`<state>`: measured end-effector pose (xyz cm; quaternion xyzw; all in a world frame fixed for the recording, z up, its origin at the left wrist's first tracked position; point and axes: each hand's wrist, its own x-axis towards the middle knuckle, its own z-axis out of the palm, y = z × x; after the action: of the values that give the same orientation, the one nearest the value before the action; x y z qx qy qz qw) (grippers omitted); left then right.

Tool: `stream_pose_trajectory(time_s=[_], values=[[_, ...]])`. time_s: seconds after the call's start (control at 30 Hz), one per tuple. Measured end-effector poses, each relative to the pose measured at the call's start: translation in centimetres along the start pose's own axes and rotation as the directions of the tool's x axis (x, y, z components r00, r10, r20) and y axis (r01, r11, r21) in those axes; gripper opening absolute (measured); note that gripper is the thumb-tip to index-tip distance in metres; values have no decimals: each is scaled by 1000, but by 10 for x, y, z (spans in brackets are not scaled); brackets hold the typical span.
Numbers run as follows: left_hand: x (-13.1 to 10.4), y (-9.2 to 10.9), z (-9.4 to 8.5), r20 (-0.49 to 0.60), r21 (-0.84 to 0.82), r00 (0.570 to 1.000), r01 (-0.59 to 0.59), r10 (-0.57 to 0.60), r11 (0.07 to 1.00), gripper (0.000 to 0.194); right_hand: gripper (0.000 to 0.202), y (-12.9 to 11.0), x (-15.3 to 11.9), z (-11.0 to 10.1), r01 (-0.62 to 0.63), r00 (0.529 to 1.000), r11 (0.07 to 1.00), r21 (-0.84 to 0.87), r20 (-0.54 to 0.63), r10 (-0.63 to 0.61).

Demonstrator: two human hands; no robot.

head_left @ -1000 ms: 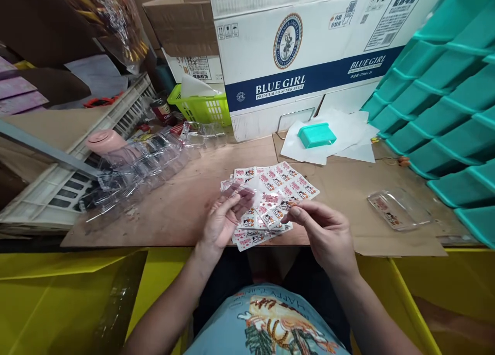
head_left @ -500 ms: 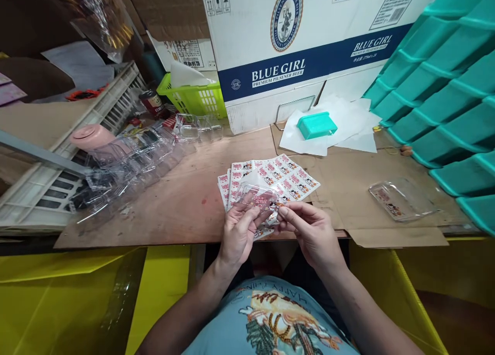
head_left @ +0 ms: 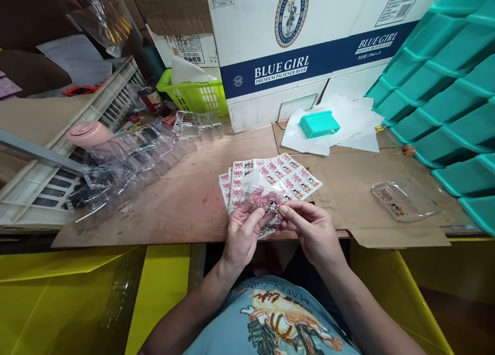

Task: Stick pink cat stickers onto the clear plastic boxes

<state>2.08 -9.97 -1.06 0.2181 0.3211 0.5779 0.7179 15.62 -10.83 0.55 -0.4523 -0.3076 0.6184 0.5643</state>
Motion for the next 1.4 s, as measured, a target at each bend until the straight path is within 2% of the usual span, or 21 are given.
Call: stream_pose_trajectory(time_s=[0.3, 0.73, 1.2, 1.3, 1.4], values=[[-1, -1, 1, -12, 20, 1000, 2, -2, 1000, 18, 18, 5, 2, -3, -3, 1000, 999, -37, -16, 2], [-2, -3, -4, -6, 36, 1000, -17, 17, 999, 16, 22, 6, 3, 3, 18, 998, 995, -101, -57, -23], [-1, -2, -7, -57, 68, 998, -7, 11, 998, 21, 24, 10, 7, 4, 27, 997, 991, -128, -62, -35], [0, -2, -8, -50, 58, 999, -10, 13, 998, 17, 24, 10, 7, 4, 33, 998, 992, -125, -57, -40], [2, -3, -7, -104, 56, 994, -33, 39, 998, 12, 26, 11, 8, 5, 37, 997, 991, -132, -55, -44]])
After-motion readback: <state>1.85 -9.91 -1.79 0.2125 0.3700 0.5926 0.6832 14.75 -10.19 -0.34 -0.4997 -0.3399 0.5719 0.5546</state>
